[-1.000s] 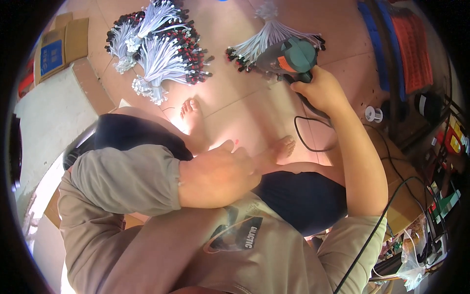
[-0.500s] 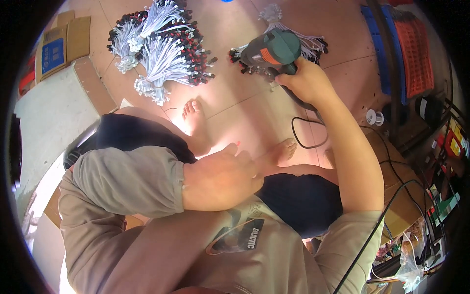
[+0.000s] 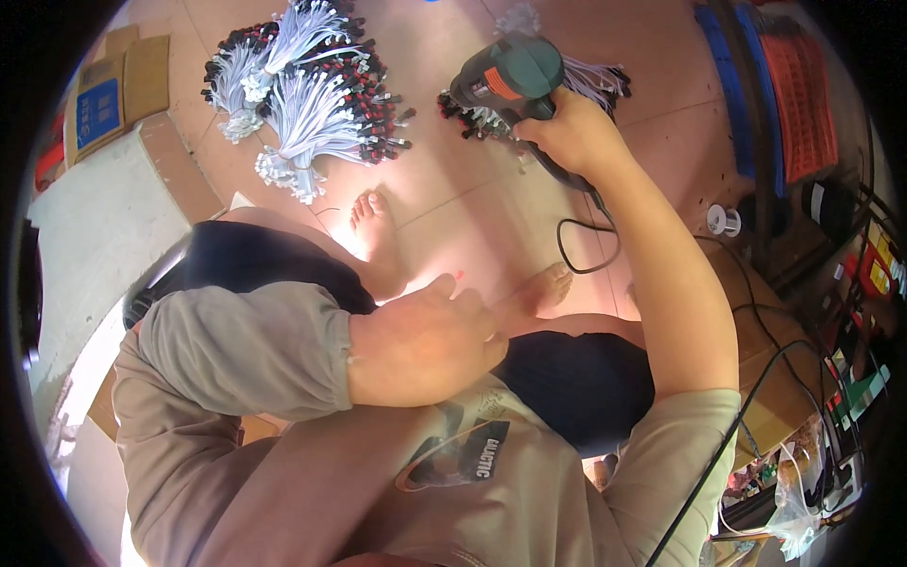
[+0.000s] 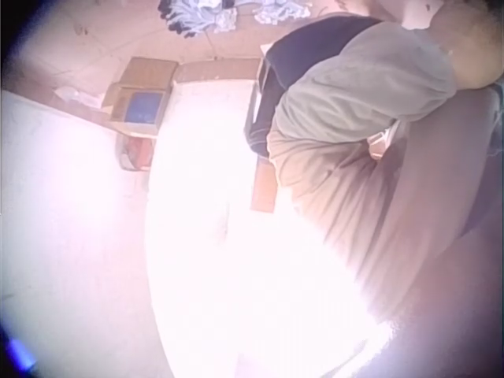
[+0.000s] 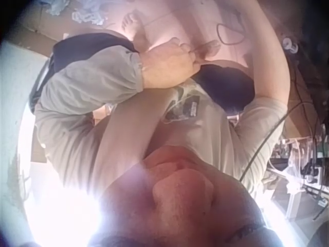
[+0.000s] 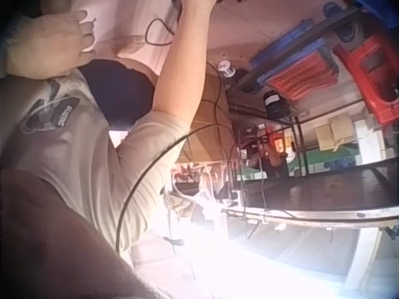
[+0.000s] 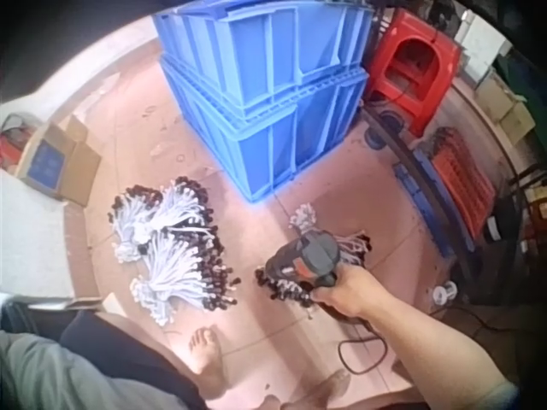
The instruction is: The person assembles bundles of fiber optic strands and lighting components, then heat-shrinks them with a heat gun.
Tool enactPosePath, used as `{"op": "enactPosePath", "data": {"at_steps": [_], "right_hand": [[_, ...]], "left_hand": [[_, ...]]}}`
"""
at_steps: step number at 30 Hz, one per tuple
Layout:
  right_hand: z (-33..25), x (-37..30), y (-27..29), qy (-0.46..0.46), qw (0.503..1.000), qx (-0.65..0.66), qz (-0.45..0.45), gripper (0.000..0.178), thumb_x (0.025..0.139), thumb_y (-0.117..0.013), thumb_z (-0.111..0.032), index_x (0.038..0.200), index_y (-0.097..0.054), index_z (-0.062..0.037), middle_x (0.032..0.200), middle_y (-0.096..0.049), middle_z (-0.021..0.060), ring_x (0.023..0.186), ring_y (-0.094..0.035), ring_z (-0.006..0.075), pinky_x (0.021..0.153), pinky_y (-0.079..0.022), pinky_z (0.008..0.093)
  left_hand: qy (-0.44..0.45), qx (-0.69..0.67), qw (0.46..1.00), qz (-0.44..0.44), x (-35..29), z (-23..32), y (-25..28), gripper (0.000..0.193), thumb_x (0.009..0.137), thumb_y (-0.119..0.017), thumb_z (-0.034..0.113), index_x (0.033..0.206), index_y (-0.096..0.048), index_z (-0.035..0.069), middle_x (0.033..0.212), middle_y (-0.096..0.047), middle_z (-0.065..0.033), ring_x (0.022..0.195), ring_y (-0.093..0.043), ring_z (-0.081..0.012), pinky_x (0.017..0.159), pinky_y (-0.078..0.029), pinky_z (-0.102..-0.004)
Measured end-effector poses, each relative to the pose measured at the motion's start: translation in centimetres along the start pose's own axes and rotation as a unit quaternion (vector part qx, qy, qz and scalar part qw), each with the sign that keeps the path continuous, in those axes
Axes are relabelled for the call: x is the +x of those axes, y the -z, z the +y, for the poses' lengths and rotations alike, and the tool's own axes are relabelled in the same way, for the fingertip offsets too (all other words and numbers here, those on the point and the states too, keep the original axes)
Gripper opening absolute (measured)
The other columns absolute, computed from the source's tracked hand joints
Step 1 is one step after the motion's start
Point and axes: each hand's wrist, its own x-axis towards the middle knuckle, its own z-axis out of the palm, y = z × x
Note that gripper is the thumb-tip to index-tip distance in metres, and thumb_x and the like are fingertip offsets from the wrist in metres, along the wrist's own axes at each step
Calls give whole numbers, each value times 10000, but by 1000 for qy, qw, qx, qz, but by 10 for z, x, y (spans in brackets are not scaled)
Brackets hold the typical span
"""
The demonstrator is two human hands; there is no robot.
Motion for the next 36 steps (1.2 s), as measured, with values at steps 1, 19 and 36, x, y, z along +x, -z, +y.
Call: {"op": "enactPosePath", "data": {"at_steps": [1, 19, 36], "right_hand": [[-1, -1, 0, 3, 1000, 0, 4, 578, 710, -739, -315, 1183, -660, 8, 1058, -713, 214, 1004, -681, 332, 913, -501, 378], [8, -24, 19, -32, 997, -64, -12, 566, 699, -730, -313, 1175, -669, -15, 1032, -716, 199, 989, -677, 338, 899, -504, 383], [15, -35, 30, -22, 997, -74, 18, 588, 695, -739, -341, 1172, -666, -5, 1059, -710, 209, 999, -674, 347, 896, -506, 396]], "left_hand": [[-1, -1, 1000, -1, 0, -1, -1, 159, 775, -591, 167, 879, -661, 69, 819, -599, -62, 810, -595, -235, 766, -479, -387], [-16, -22, 1000, 15, 2, 0, 1, 177, 785, -588, 176, 894, -644, 48, 818, -578, -80, 798, -594, -252, 683, -474, -402], [-17, -10, 999, -39, 8, 3, -3, 166, 805, -576, 181, 902, -628, 56, 835, -613, -85, 813, -620, -255, 700, -470, -403]]}}
